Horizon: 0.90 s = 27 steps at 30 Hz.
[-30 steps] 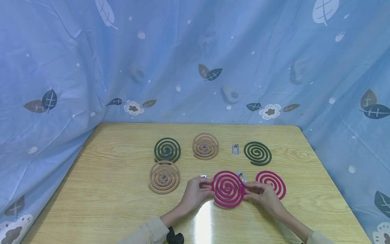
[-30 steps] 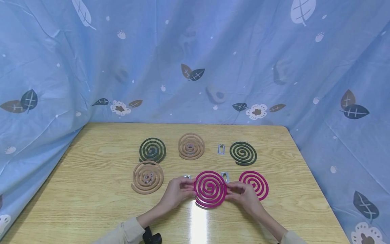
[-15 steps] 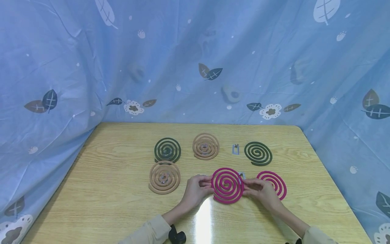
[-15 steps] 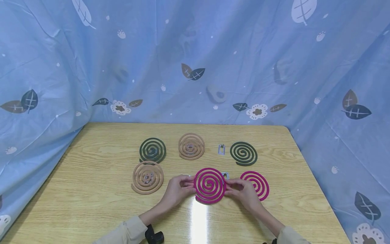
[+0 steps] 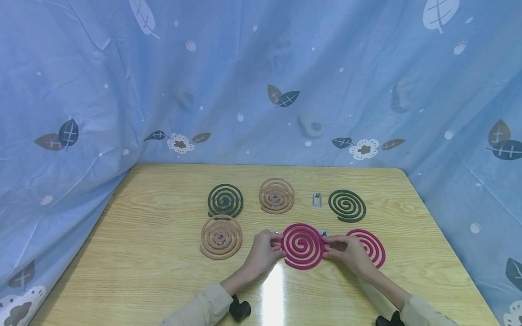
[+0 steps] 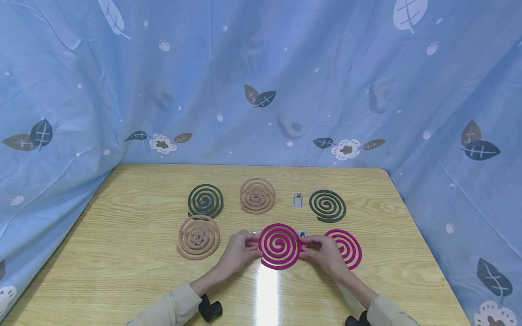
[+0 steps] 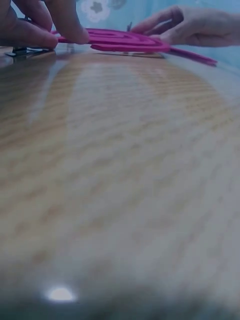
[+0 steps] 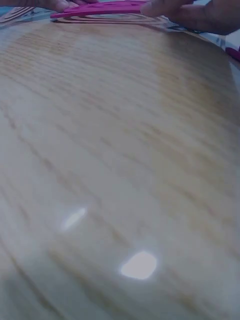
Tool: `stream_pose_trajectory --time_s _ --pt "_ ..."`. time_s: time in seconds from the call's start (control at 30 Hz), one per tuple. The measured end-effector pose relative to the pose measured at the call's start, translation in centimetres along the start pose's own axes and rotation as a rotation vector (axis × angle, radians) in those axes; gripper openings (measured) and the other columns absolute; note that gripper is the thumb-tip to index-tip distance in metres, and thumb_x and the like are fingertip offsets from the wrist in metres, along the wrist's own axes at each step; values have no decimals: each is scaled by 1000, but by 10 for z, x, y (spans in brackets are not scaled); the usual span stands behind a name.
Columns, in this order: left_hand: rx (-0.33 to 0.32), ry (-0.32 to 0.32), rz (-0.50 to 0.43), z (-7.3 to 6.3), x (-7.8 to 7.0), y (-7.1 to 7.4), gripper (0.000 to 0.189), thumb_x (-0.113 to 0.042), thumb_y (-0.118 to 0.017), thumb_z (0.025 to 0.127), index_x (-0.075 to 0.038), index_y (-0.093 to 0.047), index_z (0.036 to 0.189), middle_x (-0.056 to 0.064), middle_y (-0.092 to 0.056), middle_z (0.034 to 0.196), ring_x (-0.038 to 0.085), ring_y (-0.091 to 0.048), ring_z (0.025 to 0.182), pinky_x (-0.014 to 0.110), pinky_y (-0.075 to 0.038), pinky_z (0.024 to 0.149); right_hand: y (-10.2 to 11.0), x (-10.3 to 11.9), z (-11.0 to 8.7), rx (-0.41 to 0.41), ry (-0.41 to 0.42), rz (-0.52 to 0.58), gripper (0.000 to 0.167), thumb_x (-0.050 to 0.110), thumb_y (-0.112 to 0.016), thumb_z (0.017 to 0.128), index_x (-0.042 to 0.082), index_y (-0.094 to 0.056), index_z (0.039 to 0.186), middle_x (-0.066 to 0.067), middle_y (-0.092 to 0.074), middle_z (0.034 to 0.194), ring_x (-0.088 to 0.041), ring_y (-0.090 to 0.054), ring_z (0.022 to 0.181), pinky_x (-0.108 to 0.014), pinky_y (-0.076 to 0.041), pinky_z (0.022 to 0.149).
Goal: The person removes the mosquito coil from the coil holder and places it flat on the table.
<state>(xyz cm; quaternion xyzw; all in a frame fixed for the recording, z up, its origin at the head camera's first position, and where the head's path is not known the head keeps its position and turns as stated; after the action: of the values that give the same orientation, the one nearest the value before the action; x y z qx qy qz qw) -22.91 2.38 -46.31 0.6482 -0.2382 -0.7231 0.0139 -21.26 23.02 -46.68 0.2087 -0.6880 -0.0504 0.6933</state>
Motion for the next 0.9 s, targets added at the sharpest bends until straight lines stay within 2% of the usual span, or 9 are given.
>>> stream_pose_trajectory --time_s 0.17,0.43,0.63,0.77,0.9 --pt "10 -14 43 4 -3 0 37 11 -78 70 14 -66 105 17 -68 87 20 -68 78 16 -57 68 -1 4 3 -7 -22 -39 37 -4 -77 74 -16 -63 107 -31 -64 108 -11 -68 86 -20 -57 76" --pt "13 -16 144 6 -6 -2 34 12 -77 70 15 -66 102 16 -63 85 17 -65 73 13 -54 63 -1 9 4 -44 -50 -141 37 -4 -78 73 -14 -65 106 -25 -68 100 -20 -69 83 -20 -57 72" --pt "24 -31 164 6 -6 0 32 11 -76 73 14 -66 104 14 -63 86 16 -63 76 14 -55 65 -1 9 5 -74 -71 -225 37 -4 -79 71 -10 -67 106 -17 -71 93 -13 -67 75 -19 -56 66" --pt "31 -65 135 1 -9 7 29 12 -74 74 11 -67 103 14 -67 87 19 -64 76 15 -55 66 -2 11 3 -50 -77 -138 38 -3 -77 75 -12 -64 110 -20 -69 99 -12 -67 79 -19 -56 69" --pt "88 -103 5 -3 -18 14 35 5 -73 80 8 -65 113 20 -68 103 29 -66 90 24 -58 77 1 22 2 -30 -8 -53 40 -2 -74 79 -11 -62 116 -23 -67 102 -17 -66 87 -20 -56 76"
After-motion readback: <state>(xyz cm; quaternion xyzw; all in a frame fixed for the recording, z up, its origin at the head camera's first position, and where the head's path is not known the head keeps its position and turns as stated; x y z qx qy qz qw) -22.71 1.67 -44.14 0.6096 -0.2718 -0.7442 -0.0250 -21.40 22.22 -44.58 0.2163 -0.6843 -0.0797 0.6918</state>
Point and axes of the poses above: each hand's wrist, its own z-axis towards the middle knuckle, its own y-axis out of the back of the hand, x = y × z, the point moved 10 cm from there along z, towards the middle knuckle
